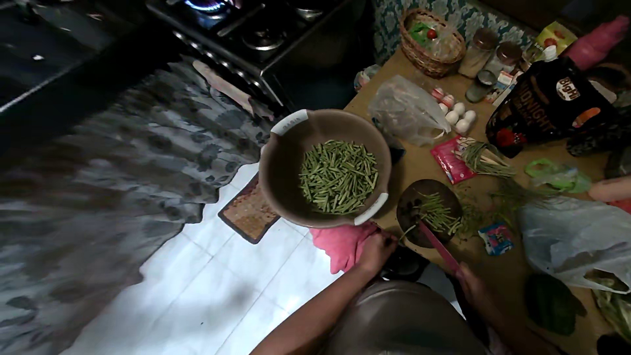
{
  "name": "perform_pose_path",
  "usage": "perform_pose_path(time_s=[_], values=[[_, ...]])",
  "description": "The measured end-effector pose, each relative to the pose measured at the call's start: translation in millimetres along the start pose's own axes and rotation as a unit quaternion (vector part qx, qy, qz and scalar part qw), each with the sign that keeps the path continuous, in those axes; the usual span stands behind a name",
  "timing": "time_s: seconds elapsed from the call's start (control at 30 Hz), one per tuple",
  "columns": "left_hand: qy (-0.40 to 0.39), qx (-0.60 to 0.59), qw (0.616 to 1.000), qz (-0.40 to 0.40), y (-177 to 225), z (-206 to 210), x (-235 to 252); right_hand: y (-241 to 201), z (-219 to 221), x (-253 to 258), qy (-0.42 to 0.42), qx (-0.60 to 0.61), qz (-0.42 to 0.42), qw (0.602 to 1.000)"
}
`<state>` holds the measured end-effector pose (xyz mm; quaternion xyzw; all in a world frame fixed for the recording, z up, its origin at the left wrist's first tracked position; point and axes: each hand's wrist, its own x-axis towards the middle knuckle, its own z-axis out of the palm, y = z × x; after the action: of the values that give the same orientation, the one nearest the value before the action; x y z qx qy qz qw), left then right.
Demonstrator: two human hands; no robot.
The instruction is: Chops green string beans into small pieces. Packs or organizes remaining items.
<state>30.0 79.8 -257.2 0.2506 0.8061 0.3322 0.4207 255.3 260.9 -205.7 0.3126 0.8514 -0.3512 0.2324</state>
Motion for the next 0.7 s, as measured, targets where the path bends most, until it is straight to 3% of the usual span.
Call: perform_pose_path(time_s=[0.4, 0.5, 0.7], values=[[-0.004, 0.013, 0.999, 0.035, 11.3, 8.7, 24.4, -33.1, -9.7, -2.1, -0.057, -0.138, 0.063, 0.987], [0.01, 0.015, 0.999, 0.037, 5.2, 3.4, 12.6, -35.9, -7.8, -2.5, -0.065, -0.128, 0.062, 0.988], [0.051, 0.02, 0.998, 0.045, -4.2, 2.9, 3.9, -0.5, 5.3, 13.5, -0.034, -0.024, 0.008, 0.999]])
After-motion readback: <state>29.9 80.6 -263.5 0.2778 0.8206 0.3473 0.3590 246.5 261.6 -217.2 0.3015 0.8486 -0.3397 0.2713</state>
